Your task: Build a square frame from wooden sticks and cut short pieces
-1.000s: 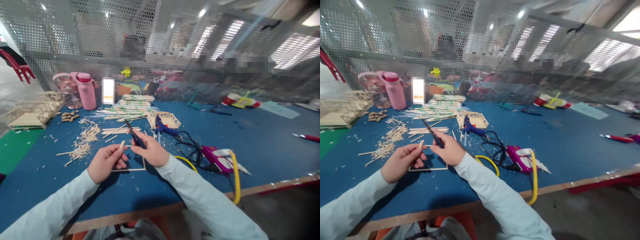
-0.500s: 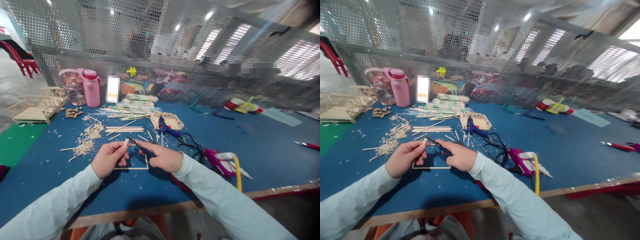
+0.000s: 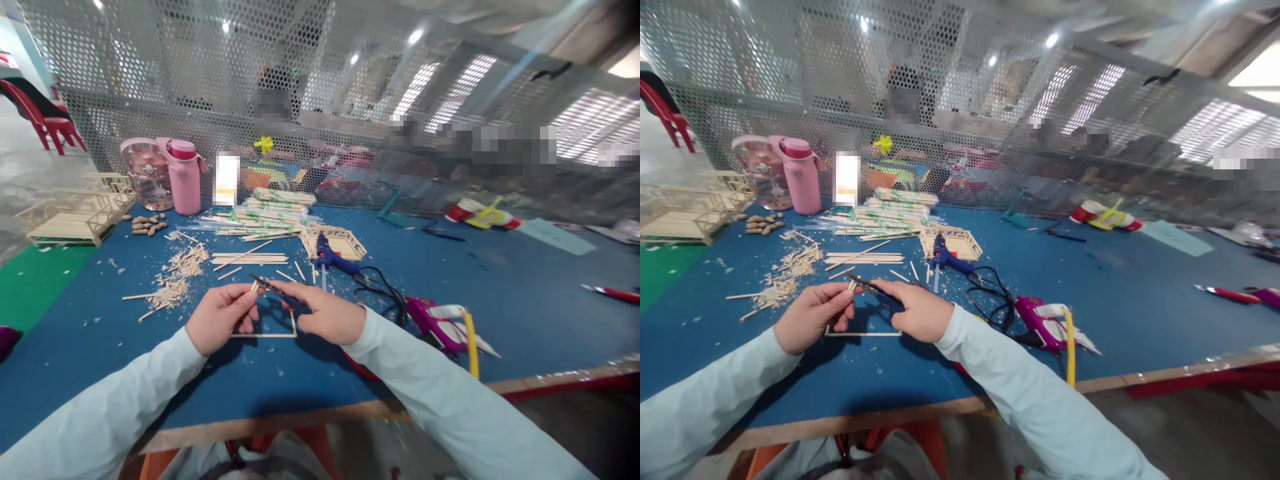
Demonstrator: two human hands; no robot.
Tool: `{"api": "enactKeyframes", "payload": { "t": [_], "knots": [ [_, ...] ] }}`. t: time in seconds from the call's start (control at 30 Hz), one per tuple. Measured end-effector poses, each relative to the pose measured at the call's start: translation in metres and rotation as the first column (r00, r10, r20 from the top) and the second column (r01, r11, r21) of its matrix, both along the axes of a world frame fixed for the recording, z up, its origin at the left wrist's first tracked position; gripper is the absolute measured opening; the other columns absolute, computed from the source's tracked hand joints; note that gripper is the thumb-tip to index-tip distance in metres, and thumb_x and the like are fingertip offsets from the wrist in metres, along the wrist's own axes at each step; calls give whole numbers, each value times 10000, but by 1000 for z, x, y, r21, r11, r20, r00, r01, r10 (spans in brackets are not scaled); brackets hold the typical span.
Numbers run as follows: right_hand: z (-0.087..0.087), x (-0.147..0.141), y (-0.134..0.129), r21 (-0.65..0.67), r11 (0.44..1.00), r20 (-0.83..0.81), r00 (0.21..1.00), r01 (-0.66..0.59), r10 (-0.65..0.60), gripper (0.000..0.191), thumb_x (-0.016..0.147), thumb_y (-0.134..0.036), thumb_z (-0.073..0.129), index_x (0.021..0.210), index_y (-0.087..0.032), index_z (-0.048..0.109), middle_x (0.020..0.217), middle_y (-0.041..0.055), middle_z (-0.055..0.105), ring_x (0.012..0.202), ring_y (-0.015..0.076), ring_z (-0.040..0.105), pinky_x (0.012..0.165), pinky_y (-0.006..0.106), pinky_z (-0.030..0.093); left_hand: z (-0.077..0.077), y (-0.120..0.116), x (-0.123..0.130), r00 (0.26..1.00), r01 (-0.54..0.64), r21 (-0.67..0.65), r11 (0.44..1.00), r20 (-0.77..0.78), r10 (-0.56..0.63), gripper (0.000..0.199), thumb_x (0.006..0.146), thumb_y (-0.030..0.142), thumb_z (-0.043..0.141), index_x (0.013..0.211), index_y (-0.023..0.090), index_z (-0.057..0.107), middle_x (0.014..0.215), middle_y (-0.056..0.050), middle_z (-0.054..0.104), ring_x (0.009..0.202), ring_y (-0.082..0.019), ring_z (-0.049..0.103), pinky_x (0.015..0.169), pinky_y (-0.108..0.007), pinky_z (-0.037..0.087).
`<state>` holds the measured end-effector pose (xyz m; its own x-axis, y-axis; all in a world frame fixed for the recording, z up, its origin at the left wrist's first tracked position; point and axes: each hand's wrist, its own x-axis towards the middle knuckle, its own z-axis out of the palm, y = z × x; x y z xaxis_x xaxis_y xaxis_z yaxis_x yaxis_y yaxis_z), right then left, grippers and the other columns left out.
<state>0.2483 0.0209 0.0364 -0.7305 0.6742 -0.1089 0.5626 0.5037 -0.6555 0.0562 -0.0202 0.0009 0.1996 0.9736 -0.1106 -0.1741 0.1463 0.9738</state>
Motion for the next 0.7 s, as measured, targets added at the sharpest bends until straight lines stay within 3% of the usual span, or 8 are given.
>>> {"api": "enactKeyframes", "payload": {
  "t": [0.13, 0.23, 0.33, 0.4, 0.53, 0.7],
  "knots": [
    [0, -2, -1, 19, 1000, -67, 998, 19, -18, 745, 573, -59, 415, 1315, -129, 424, 1224, 72, 565, 1166, 225, 478, 976, 369, 376, 2, -1, 2, 998, 2, -41, 999, 69, 1, 516, 589, 542, 675, 879, 121, 607, 582, 4, 611, 437, -73, 539, 430, -183, 423],
    [-2, -2, -2, 25, 999, -117, 992, 43, -40, 721, 593, -41, 419, 1301, -176, 444, 1082, 26, 645, 1117, 209, 520, 962, 353, 390, 2, -1, 4, 992, -55, -97, 994, 104, 65, 489, 594, 542, 665, 861, 146, 559, 677, -23, 646, 520, -94, 579, 448, -183, 438],
    [-4, -3, -4, 60, 996, -154, 987, 66, -56, 715, 606, -30, 426, 1303, -190, 438, 1160, 29, 612, 1116, 192, 528, 963, 325, 392, -1, -1, 5, 982, -145, -116, 983, 101, 157, 418, 636, 555, 613, 730, 168, 486, 651, -1, 604, 526, -96, 547, 425, -187, 424],
    [-6, -4, -5, 100, 991, -148, 986, 92, -76, 693, 612, -33, 439, 1292, -164, 449, 1237, 58, 564, 1151, 197, 506, 989, 324, 371, -3, -2, 5, 983, -152, -101, 983, 90, 161, 416, 677, 575, 558, 657, 180, 430, 563, 42, 502, 456, -70, 448, 381, -174, 362],
    [-8, -7, -7, 161, 981, -118, 989, 111, -93, 639, 635, -59, 468, 1269, -132, 471, 1256, 96, 549, 1166, 213, 500, 997, 339, 371, -4, -5, 3, 988, -138, 44, 989, -57, 141, 437, 741, 572, 502, 596, 194, 337, 472, 97, 260, 392, -42, 203, 363, -175, 186],
    [-12, -7, -7, 189, 973, -120, 987, 131, -109, 624, 640, -76, 479, 1263, -119, 472, 1258, 121, 544, 1165, 229, 502, 996, 375, 375, -1, -5, -2, 908, -165, 288, 943, -330, 259, 376, 820, 501, 417, 644, 175, 479, 524, 63, 348, 490, -82, 298, 483, -211, 270]
  ]
}}
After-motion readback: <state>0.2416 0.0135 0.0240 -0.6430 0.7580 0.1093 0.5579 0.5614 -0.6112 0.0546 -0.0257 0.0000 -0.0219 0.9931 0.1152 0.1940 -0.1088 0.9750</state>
